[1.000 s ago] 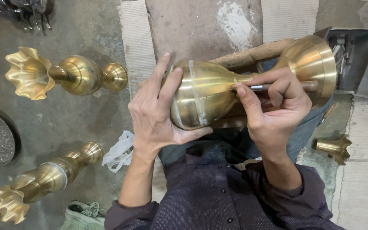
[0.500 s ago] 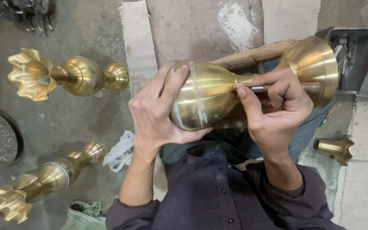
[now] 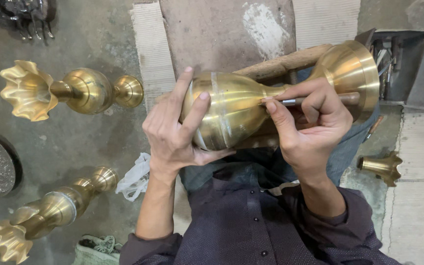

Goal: The person sits on the floor holding a brass vase against a wooden turning fixture and uses a small metal scriber to engrave a line around its body, rotating the vase with one hand while guiding the tool with the other. They reposition the vase and continue scribing along its curved surface.

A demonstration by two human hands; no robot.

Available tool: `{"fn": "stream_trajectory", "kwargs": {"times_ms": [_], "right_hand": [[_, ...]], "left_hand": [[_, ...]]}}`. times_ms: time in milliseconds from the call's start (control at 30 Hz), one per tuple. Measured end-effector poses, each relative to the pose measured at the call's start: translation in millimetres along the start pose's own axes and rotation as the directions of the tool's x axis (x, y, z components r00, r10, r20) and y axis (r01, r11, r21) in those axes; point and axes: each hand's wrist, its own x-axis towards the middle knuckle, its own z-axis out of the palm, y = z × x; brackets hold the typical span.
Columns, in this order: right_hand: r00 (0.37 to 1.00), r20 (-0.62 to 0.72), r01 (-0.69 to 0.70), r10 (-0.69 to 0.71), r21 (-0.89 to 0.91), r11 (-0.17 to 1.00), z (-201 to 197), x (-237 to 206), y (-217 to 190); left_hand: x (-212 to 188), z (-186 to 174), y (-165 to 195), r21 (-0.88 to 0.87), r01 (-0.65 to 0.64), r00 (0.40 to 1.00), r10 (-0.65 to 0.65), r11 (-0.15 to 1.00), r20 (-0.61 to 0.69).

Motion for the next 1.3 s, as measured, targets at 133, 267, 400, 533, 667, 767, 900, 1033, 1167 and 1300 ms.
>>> {"fn": "stream_trajectory", "kwargs": {"times_ms": [133, 267, 400, 533, 667, 767, 900, 1033, 1167, 1300], "right_hand": [[1.000, 0.009, 0.001, -0.001, -0.029, 1.000, 0.2, 0.7, 0.7], [1.000, 0.011, 0.010, -0.009, -0.075, 0.997, -0.3, 1.1, 0.2], [1.000, 0.024, 0.013, -0.012, -0.054, 0.998, -2.1, 1.5, 0.4], [1.000, 0.020, 0.012, -0.010, -0.063, 0.998, -2.2, 0.3, 0.7], [1.000, 0.005, -0.004, 0.005, -0.068, 0.998, -1.0, 1.6, 0.9], [0.999, 0.007, -0.034, 0.034, -0.043, 0.999, -0.9, 2.0, 0.0], [1.000, 0.009, -0.011, 0.012, -0.021, 1.000, -1.3, 1.5, 0.5], [1.000, 0.015, -0.008, 0.008, -0.034, 0.999, -1.8, 0.8, 1.8], [1.000, 0.008, -0.004, 0.004, -0.081, 0.997, -2.5, 0.6, 0.2], [1.000, 0.022, 0.004, -0.002, -0.055, 0.998, -0.2, 2.2, -2.9]], "left_hand": [[0.1, -0.2, -2.6, -0.036, 0.037, 0.999, -0.036, 0.999, 0.037], [8.0, -6.3, 2.1, -0.081, 0.106, 0.992, -0.099, 0.991, 0.082], [17.8, -12.1, 7.4, -0.127, 0.170, 0.981, -0.156, 0.977, 0.113], [24.3, -19.0, 9.5, -0.175, 0.266, 0.952, -0.230, 0.948, 0.203], [25.1, -21.0, 9.6, -0.174, 0.310, 0.931, -0.260, 0.935, 0.257], [19.7, -13.4, 11.9, -0.120, 0.157, 0.988, -0.155, 0.980, 0.026], [8.1, -5.0, 8.0, -0.011, -0.002, 1.000, 0.002, 1.000, -0.031], [1.9, -2.2, 5.5, 0.019, 0.032, 0.999, -0.032, 0.999, 0.013], [7.8, -4.7, 8.2, -0.034, 0.092, 0.995, -0.090, 0.995, 0.043], [17.7, -13.5, 13.6, -0.091, 0.199, 0.975, -0.188, 0.976, 0.118]]}}
